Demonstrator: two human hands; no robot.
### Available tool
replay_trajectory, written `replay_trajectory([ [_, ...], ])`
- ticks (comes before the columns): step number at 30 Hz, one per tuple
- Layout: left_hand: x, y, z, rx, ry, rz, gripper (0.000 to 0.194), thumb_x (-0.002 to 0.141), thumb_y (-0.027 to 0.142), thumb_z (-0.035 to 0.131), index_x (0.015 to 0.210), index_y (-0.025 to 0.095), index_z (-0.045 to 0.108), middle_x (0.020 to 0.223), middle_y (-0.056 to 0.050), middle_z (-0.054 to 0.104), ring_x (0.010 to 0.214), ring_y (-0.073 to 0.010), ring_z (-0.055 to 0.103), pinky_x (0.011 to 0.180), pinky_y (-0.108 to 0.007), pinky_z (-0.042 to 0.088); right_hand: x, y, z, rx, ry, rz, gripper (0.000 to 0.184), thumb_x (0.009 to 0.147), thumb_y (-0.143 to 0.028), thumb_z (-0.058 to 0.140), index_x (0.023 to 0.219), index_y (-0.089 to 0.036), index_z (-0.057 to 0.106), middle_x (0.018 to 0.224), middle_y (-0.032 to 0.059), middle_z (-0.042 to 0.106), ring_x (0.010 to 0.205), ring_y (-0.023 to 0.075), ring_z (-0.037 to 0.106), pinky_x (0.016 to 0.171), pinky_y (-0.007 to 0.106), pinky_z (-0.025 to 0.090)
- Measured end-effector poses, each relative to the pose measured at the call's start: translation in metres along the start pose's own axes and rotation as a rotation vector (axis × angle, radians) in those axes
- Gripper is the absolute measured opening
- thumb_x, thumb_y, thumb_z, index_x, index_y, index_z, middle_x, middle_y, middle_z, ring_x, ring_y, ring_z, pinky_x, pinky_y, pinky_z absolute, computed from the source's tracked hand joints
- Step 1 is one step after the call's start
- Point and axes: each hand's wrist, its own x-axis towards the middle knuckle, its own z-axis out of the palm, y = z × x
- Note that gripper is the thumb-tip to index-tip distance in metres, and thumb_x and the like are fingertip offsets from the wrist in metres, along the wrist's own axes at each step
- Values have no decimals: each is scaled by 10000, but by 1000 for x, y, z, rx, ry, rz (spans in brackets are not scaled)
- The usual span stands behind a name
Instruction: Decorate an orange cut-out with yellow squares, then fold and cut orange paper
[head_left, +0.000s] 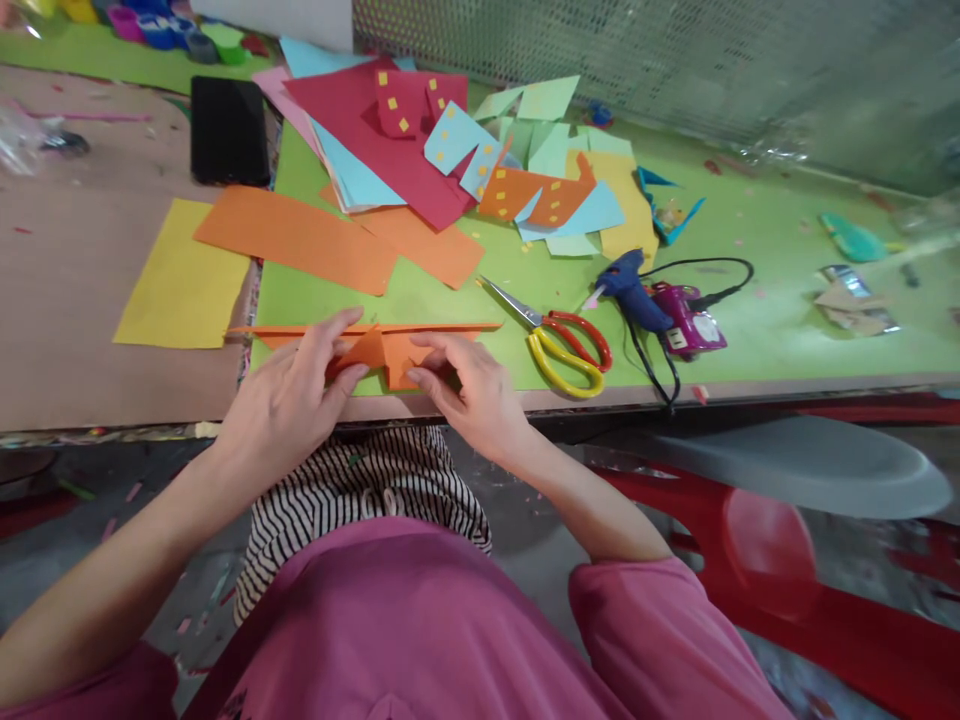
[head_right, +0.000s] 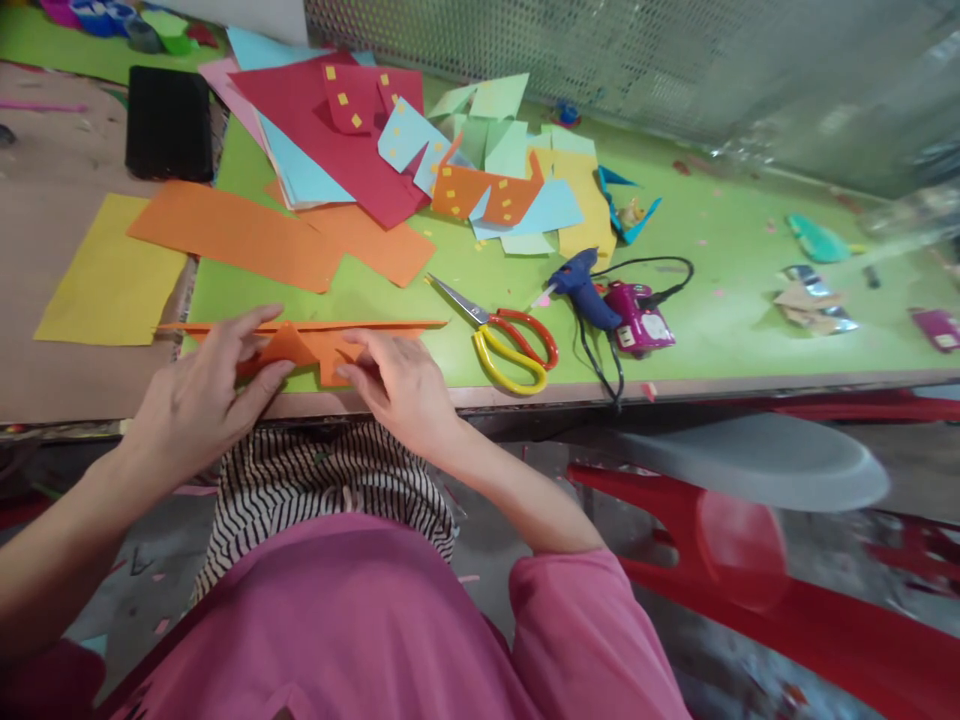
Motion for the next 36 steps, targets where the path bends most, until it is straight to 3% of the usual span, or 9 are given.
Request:
replay_trajectory([
  [8,2,0,-1,-50,9,-64,318,1051,435,471,1247,211,583,1019,-60,769,925,-215,763,747,-306,593,10,-4,-1,-11,-69,140,223,1018,-315,594,1190,-174,594,870,34,729,804,178,635,752,325,471],
  [14,5,0,4,-92,106,-150,428,1016,470,559,1348,215,472,1016,-55,745,829,-201,729,639,-300,551,19,-5,-1,-91,-86,80,104,1014,-291,616,1009,-188,628,923,54,737,834,180,626,768,321,443],
  [19,8,0,7,79,64,12,217,1051,360,503,1120,202,635,943,-66,735,859,-247,689,785,-391,547,19,-3,1,-74,-82,59,113,1025,-285,595,987,-189,642,953,62,747,865,189,633,789,323,445],
  [22,9,0,7,110,37,118,259,1067,310,456,1027,185,679,908,-72,732,816,-247,666,792,-407,533,19,-2,1,-66,-71,52,130,1029,-298,592,1001,-186,653,968,69,752,886,198,642,802,326,452],
  [30,7,-3,3,29,16,245,281,1073,238,443,1076,148,709,1037,-94,769,894,-234,694,815,-398,518,16,1,0,-68,-79,-20,161,1042,-279,555,967,-179,656,910,61,721,815,178,594,783,313,427],
  [36,5,-6,6,67,24,166,314,1072,328,442,1130,203,724,1140,-114,719,992,-274,674,870,-445,547,17,0,1,-81,-81,6,175,1046,-295,544,967,-182,653,903,59,707,830,183,585,800,318,422],
])
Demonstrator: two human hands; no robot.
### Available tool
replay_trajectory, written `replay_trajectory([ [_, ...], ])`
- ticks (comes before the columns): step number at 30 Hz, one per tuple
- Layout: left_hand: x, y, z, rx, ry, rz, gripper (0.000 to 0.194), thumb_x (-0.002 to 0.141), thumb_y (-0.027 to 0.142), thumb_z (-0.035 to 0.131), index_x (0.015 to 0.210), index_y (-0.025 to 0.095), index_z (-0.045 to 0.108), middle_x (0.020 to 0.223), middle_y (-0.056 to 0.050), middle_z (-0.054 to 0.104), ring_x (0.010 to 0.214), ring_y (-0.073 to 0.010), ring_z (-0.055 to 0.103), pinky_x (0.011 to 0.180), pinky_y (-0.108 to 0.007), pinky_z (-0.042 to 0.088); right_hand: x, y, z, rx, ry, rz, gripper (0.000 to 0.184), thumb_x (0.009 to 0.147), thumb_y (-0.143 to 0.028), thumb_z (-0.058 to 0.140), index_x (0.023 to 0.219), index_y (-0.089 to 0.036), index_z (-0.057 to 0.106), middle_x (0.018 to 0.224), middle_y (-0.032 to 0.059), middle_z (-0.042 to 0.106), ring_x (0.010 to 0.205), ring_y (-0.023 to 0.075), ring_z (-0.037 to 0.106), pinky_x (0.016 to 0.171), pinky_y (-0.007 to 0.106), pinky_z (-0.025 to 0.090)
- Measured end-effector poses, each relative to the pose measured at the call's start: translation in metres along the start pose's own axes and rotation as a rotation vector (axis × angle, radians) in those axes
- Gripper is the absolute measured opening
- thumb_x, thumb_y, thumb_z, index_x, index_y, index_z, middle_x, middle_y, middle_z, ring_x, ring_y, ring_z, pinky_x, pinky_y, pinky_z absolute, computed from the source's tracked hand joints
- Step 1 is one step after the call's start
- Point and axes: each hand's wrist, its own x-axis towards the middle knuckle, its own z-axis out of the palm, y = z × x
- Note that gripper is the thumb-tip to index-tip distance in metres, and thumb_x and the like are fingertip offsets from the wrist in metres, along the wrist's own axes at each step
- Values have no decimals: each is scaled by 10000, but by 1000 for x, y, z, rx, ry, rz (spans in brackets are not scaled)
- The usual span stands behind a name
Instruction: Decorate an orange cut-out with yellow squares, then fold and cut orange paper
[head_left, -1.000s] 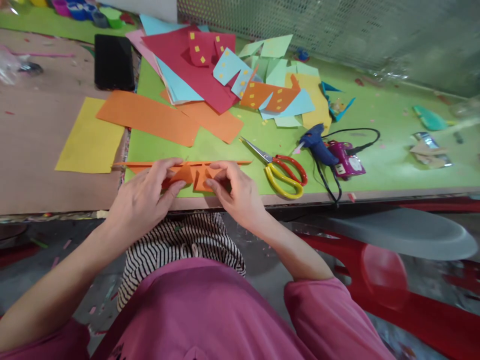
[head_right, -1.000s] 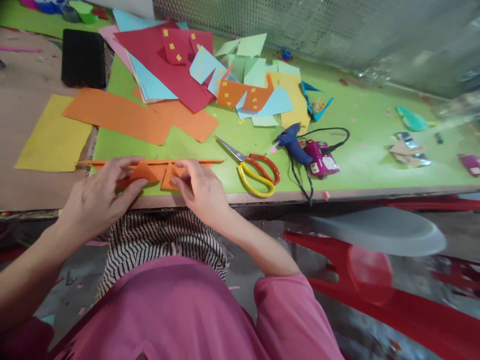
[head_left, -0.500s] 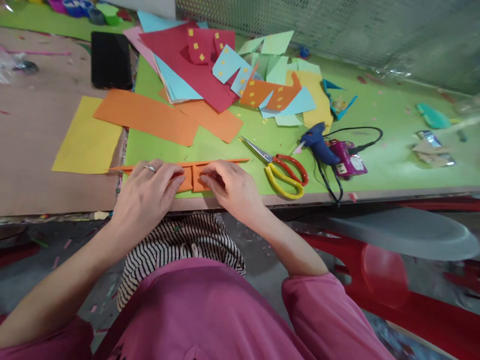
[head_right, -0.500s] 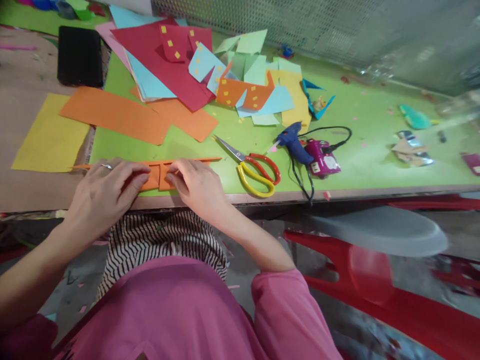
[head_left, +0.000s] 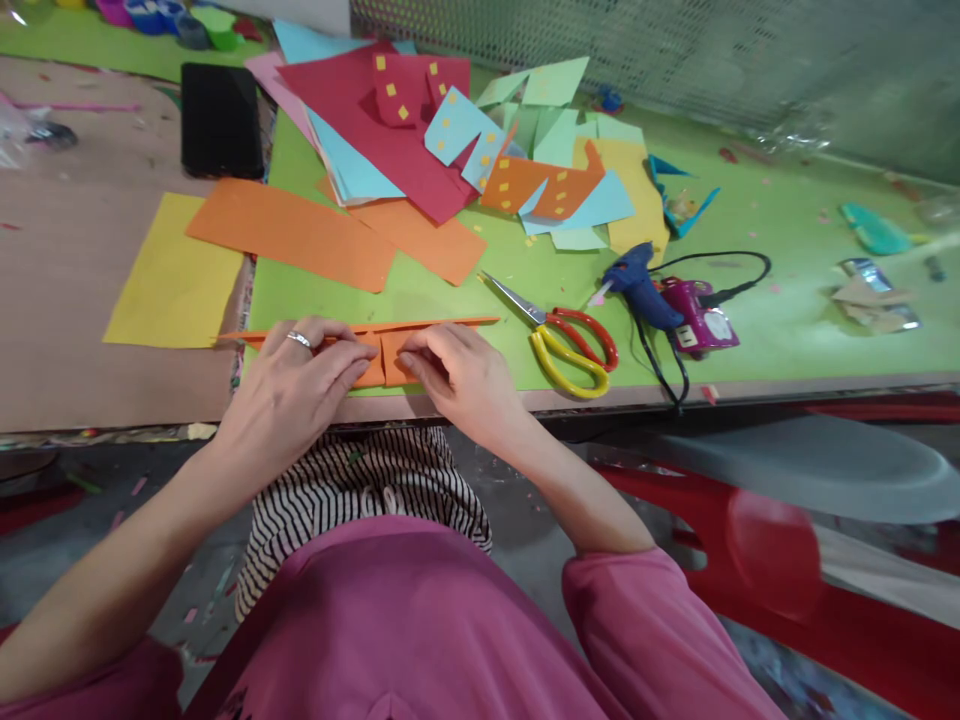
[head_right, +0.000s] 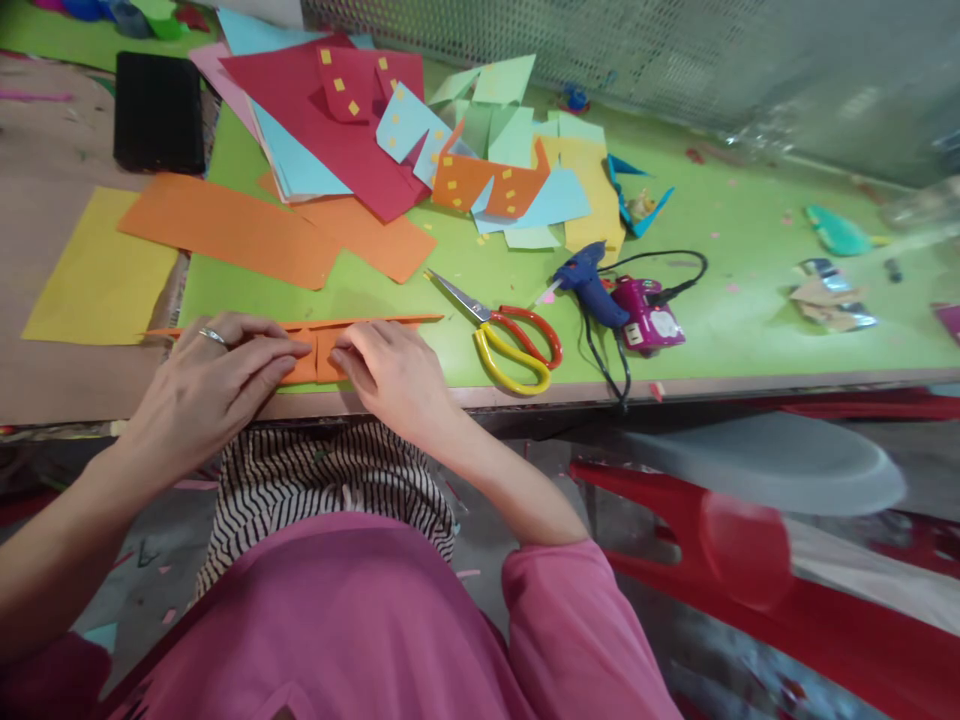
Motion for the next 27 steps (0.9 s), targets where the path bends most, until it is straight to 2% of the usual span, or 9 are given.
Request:
replay_trajectory([
  [5,3,1,3,53,16,-46,266,1061,331,467,1156,239,697,1145,-115,714,985,-281,674,871,-469,568,4,-3,-1,-43,-16,51,171,1046,-299,545,977,-189,657,944,71,714,883,196,597,807,323,422],
  [11,7,3,0,83,1,33,260,1068,263,446,1074,225,703,1089,-82,774,911,-245,708,850,-438,579,8,-5,-2,-83,-31,82,162,1048,-276,535,993,-194,664,975,71,719,899,195,601,774,318,400],
  [16,5,6,-3,72,6,134,261,1070,257,454,1094,194,707,1113,-79,800,973,-243,744,859,-421,584,10,-5,-3,-90,-54,64,185,1055,-287,539,1006,-175,678,987,82,722,909,198,606,778,318,396],
  [22,-2,5,-1,161,25,239,256,1054,235,490,1189,124,678,1129,-113,796,994,-269,746,872,-440,586,10,-5,-2,-118,-40,70,201,1061,-315,536,1005,-189,683,983,67,721,901,191,601,746,311,372],
  [27,0,5,-1,119,62,255,196,1041,214,512,1048,153,699,1098,-107,797,1006,-259,745,897,-422,591,10,-5,-1,-125,-42,76,202,1062,-310,529,1018,-196,689,991,66,721,905,189,601,745,311,371],
])
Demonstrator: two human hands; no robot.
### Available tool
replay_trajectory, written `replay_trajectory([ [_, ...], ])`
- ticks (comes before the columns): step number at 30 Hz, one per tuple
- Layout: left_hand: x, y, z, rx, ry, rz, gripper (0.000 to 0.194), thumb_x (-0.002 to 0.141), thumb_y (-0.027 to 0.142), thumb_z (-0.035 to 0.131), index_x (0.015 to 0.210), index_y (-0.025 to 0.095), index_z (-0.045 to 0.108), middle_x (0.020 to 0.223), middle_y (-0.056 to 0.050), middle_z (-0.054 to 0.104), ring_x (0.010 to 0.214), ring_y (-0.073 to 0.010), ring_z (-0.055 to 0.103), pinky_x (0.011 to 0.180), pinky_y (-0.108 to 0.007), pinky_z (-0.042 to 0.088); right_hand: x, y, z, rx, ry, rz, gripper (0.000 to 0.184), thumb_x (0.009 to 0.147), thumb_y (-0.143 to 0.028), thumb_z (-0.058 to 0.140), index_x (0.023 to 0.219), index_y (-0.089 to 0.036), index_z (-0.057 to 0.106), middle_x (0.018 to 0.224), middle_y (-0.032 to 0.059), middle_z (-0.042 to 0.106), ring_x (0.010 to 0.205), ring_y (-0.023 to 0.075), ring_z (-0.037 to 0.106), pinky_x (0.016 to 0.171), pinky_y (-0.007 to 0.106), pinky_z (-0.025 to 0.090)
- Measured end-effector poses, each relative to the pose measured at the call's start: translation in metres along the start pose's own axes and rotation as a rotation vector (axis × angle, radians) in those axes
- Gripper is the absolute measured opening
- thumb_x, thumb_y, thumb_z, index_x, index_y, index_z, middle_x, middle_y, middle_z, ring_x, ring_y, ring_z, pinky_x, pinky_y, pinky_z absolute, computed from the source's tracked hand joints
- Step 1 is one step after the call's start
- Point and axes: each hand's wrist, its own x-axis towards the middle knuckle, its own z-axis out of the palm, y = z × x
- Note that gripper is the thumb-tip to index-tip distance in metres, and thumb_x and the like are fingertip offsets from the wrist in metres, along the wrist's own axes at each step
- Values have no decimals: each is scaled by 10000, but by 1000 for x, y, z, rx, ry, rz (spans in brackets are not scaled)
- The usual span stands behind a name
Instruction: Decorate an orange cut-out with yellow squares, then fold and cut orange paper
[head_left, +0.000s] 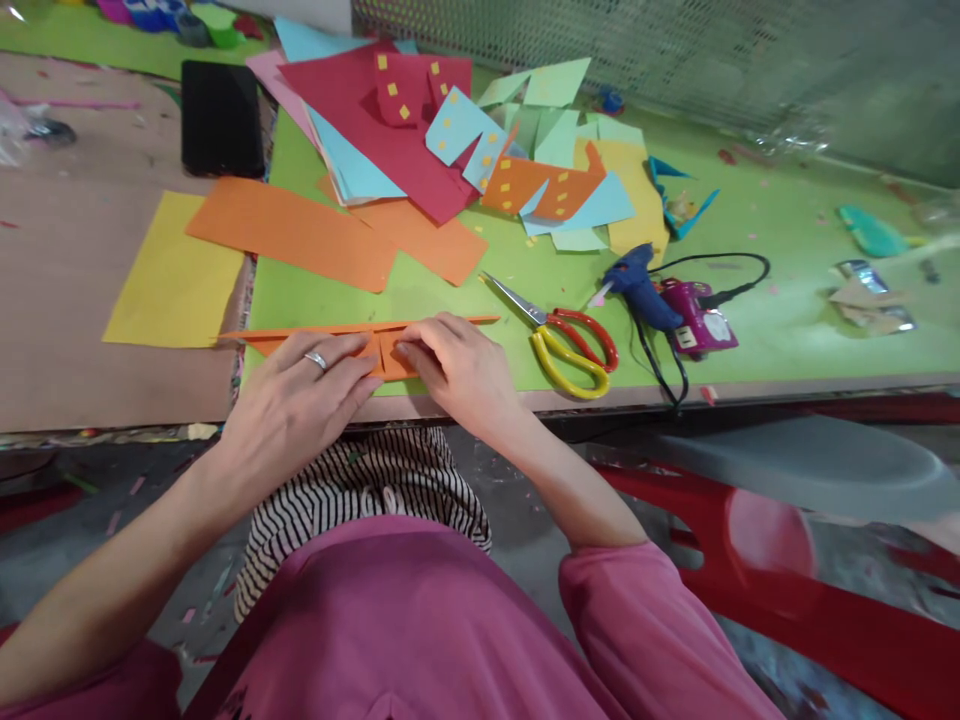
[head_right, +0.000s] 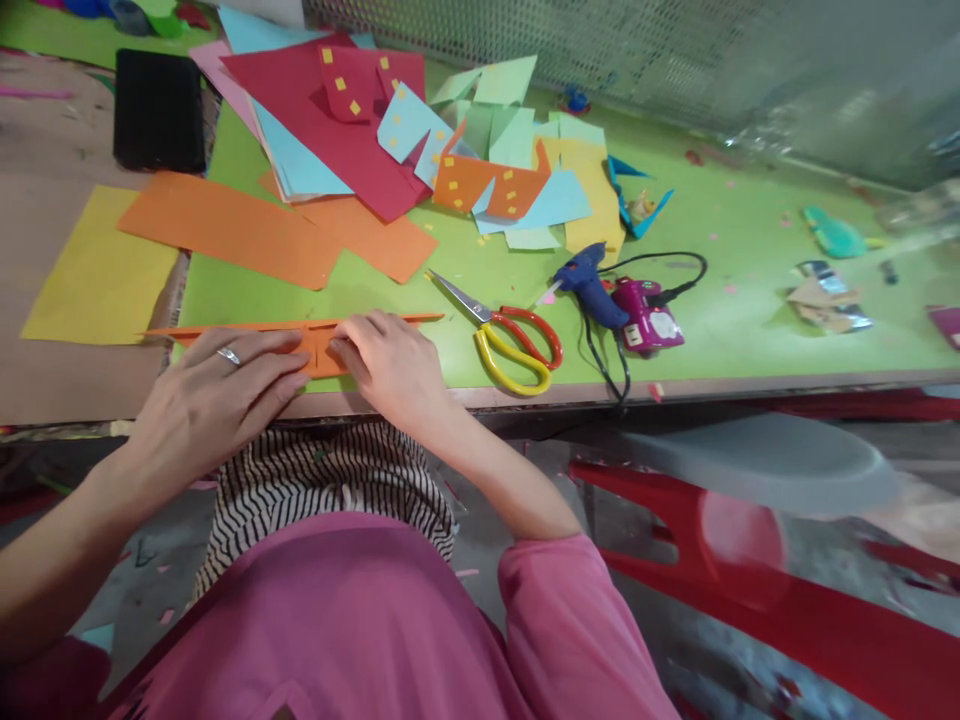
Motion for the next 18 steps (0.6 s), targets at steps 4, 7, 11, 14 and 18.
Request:
replay_trajectory([
  [4,1,0,-1,-46,6,-23,155,1027,215,549,1046,149,689,1083,-115,800,949,-252,749,901,-427,599,0,1,1,-5,6,0,210,1064,-316,526,1021,-194,692,992,70,722,908,191,605,745,315,373],
  [7,-1,0,-1,-72,-3,-51,157,1022,228,559,1063,151,690,1091,-122,799,954,-262,747,899,-437,599,0,1,1,-4,4,7,215,1065,-323,520,1018,-200,690,989,66,718,906,190,601,739,313,369],
  [11,-2,0,2,-102,-12,-97,165,1029,251,543,1043,193,698,1146,-108,791,999,-253,741,943,-433,585,0,1,1,-5,0,3,228,1068,-327,510,1011,-197,689,990,67,716,905,188,601,734,310,367],
  [14,-2,-1,3,-106,-14,-101,172,1026,248,540,994,202,702,1174,-103,782,993,-248,735,939,-430,586,-1,1,1,-8,6,-2,229,1068,-325,515,1009,-189,690,991,73,717,903,189,604,731,309,371],
  [18,-1,-2,4,-90,-33,-91,189,1022,253,532,953,205,701,1080,-84,787,968,-253,726,911,-438,590,-1,1,1,-8,11,-4,229,1071,-323,507,1013,-194,687,1001,74,720,910,188,607,744,310,378],
])
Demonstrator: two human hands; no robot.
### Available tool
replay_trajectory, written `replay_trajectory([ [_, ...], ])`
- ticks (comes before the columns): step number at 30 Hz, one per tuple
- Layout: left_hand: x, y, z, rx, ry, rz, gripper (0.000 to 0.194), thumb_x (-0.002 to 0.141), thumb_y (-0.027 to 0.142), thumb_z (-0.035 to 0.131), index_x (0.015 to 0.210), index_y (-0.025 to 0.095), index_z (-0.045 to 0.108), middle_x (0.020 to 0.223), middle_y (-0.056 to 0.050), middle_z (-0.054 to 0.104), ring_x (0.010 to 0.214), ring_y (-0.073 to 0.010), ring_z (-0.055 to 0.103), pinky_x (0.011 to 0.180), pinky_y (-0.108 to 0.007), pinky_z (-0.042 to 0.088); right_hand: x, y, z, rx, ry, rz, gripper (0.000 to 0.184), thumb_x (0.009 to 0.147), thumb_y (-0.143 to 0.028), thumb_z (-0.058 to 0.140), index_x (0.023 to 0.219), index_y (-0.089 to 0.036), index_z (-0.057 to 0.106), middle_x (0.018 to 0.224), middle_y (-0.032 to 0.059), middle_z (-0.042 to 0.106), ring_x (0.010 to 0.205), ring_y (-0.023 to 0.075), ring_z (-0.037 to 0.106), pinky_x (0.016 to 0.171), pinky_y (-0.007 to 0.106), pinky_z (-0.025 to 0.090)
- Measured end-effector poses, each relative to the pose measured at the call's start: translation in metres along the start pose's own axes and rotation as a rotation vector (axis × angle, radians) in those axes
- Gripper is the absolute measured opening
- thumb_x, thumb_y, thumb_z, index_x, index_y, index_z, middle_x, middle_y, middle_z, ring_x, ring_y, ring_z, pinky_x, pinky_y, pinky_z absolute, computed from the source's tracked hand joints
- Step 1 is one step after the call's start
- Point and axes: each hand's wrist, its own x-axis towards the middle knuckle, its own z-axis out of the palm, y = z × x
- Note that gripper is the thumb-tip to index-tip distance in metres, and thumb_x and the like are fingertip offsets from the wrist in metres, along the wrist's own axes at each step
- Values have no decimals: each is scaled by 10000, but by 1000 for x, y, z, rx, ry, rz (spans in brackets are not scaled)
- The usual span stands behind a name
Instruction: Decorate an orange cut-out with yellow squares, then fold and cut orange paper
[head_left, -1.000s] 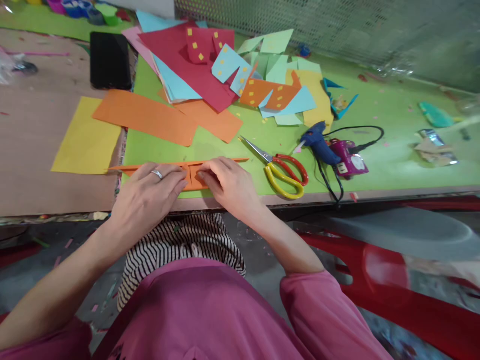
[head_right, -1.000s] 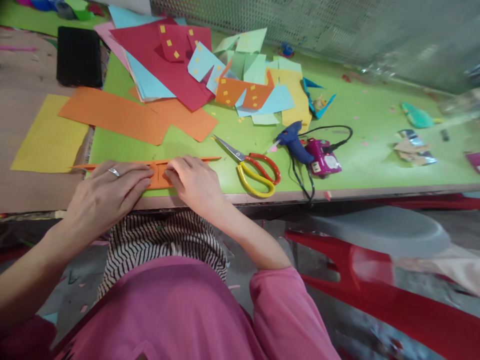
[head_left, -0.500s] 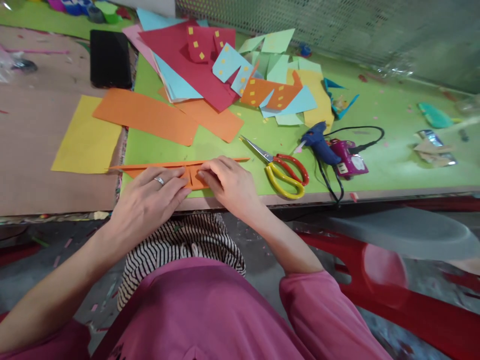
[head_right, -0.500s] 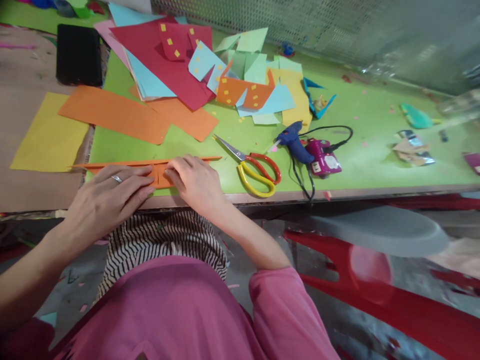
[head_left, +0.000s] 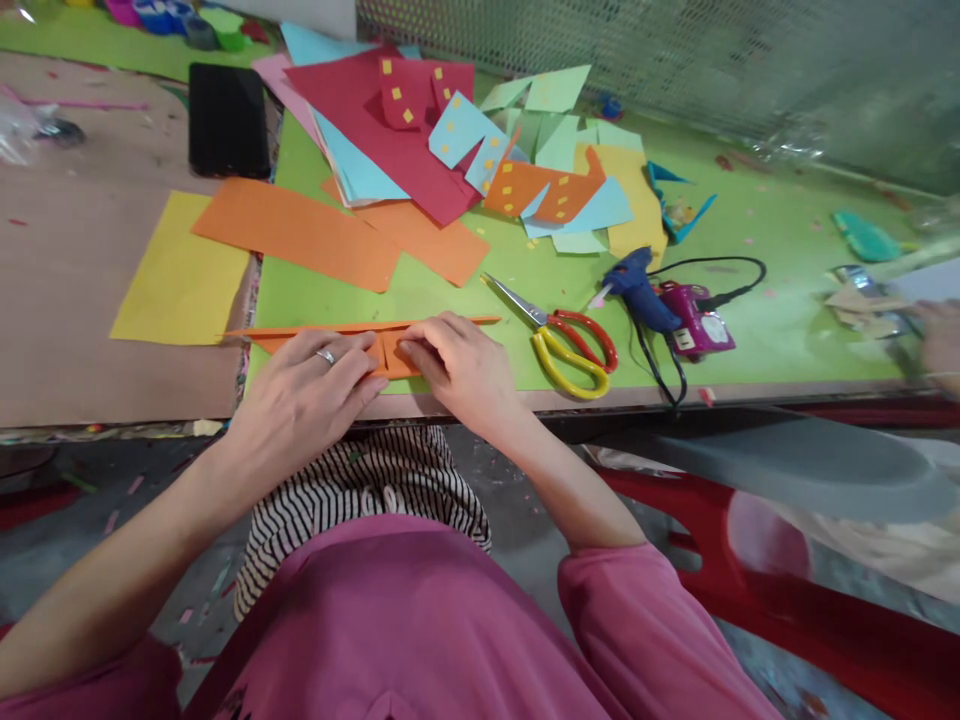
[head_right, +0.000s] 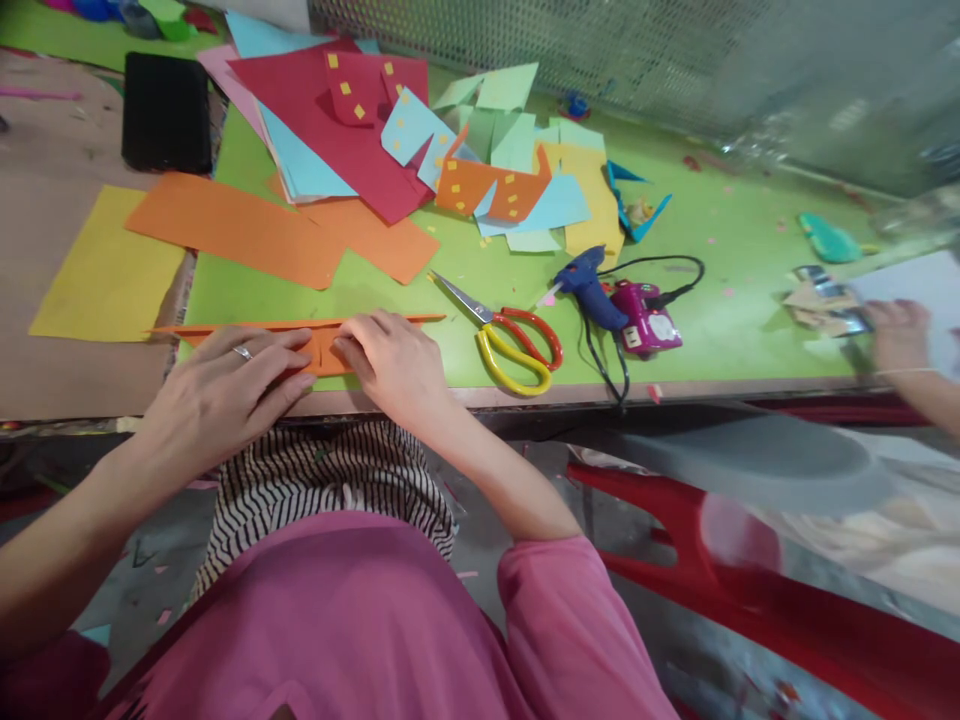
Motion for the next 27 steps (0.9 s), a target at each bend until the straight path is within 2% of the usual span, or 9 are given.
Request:
replay_trajectory([
  [10,-2,2,3,55,-12,1,254,1052,347,493,964,180,663,1215,-136,766,1032,-280,712,940,-457,582,0,0,1,-1,16,-4,218,1068,-330,521,1015,-200,688,1007,68,726,912,190,613,734,310,376],
  [14,-4,4,2,79,-14,9,221,1044,298,514,1112,159,672,1248,-145,760,1077,-298,717,936,-465,580,1,-1,0,-5,1,2,220,1067,-335,528,1013,-195,688,1009,70,724,925,193,612,740,310,378],
  [19,-7,5,1,119,5,21,301,1040,214,507,1321,183,610,1258,-100,767,1060,-265,734,897,-419,591,2,-1,-1,-9,-5,-1,226,1071,-337,516,1017,-200,687,1005,69,717,918,191,600,721,309,360],
  [27,-8,2,2,146,-14,80,341,1004,95,492,1324,116,611,1354,-144,714,1113,-293,704,896,-429,598,1,0,0,-41,5,-16,237,1073,-335,518,1038,-193,704,1007,69,712,930,193,600,743,310,369],
])
